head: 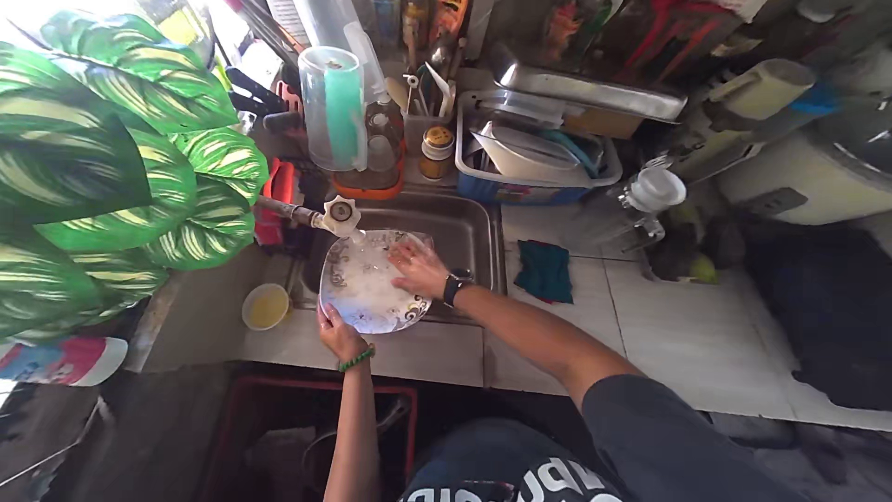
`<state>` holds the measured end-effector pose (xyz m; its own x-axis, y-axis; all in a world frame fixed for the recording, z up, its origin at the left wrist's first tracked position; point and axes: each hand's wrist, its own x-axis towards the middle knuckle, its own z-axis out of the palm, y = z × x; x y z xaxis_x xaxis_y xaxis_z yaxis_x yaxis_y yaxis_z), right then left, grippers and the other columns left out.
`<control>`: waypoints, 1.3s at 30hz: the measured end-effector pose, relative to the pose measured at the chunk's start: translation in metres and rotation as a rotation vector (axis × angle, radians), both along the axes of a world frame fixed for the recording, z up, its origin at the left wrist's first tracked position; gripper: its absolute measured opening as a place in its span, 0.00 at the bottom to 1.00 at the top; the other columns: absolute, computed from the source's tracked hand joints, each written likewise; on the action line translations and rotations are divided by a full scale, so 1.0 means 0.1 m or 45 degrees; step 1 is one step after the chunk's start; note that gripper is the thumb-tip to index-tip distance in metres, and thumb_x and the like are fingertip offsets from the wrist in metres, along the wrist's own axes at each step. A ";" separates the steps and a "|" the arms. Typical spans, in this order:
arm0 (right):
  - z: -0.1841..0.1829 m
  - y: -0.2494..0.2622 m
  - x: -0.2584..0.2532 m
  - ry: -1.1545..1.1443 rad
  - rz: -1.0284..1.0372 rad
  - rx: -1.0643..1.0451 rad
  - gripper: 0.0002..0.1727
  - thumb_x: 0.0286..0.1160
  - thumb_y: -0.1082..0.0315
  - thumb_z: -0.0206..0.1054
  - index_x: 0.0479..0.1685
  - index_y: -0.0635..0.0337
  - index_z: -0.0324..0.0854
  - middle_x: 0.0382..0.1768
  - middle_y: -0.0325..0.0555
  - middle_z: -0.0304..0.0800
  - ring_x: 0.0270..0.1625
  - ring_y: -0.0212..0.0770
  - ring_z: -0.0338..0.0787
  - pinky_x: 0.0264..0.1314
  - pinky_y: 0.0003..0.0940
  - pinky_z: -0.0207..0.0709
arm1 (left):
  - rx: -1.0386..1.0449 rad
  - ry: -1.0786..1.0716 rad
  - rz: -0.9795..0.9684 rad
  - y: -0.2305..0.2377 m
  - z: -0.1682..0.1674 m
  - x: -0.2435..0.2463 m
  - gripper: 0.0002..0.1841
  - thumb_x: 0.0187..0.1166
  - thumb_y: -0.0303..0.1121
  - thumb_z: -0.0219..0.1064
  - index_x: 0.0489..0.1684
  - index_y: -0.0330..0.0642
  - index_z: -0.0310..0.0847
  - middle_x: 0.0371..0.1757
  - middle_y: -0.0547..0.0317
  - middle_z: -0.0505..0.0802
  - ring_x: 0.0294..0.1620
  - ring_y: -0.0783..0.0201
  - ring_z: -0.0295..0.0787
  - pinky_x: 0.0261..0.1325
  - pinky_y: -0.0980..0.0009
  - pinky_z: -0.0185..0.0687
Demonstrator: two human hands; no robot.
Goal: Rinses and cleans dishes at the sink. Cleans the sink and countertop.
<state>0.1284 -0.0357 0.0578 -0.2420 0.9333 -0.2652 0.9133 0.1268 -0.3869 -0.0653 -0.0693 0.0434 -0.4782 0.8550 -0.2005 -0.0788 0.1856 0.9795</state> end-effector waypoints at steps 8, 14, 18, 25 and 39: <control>-0.07 0.18 -0.54 0.224 -0.114 0.205 0.45 0.87 0.36 0.50 0.94 0.61 0.54 0.95 0.60 0.46 0.97 0.58 0.44 0.96 0.60 0.35 | 0.066 -0.065 -0.181 -0.06 0.05 0.42 0.22 0.93 0.29 0.50 0.80 0.23 0.68 0.73 0.32 0.83 0.71 0.60 0.84 0.76 0.70 0.74; -0.14 0.04 -0.17 0.237 0.125 0.302 0.33 0.90 0.41 0.48 0.91 0.39 0.65 0.93 0.48 0.58 0.96 0.55 0.50 0.93 0.70 0.34 | 0.167 -0.002 -0.155 -0.02 0.02 0.36 0.22 0.93 0.27 0.48 0.80 0.23 0.67 0.76 0.32 0.81 0.75 0.61 0.82 0.78 0.73 0.72; -0.23 0.09 -0.34 0.233 -0.040 0.284 0.35 0.90 0.41 0.48 0.92 0.43 0.62 0.95 0.47 0.53 0.97 0.54 0.45 0.94 0.69 0.31 | 0.145 0.006 -0.168 0.05 0.03 0.45 0.22 0.94 0.28 0.49 0.81 0.24 0.67 0.77 0.34 0.80 0.75 0.61 0.81 0.78 0.73 0.71; -0.31 -0.73 -0.07 0.306 0.300 0.266 0.27 0.87 0.67 0.56 0.86 0.51 0.72 0.87 0.42 0.71 0.92 0.55 0.63 0.90 0.66 0.53 | 0.039 0.122 -0.114 0.34 0.04 0.10 0.23 0.95 0.31 0.48 0.82 0.24 0.65 0.81 0.33 0.77 0.82 0.57 0.74 0.85 0.69 0.63; 0.57 -0.34 -0.20 0.539 -0.509 0.074 0.13 0.87 0.70 0.59 0.56 0.69 0.86 0.47 0.66 0.93 0.55 0.62 0.93 0.65 0.58 0.82 | -0.115 -0.497 -0.370 0.76 0.42 0.87 0.29 0.95 0.53 0.39 0.90 0.49 0.55 0.76 0.45 0.80 0.70 0.52 0.81 0.68 0.49 0.80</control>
<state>0.1086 -0.0700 0.1147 0.0584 0.9840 -0.1682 0.6619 -0.1643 -0.7313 0.0218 0.0065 0.0853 -0.0974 0.9129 -0.3964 -0.3689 0.3368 0.8663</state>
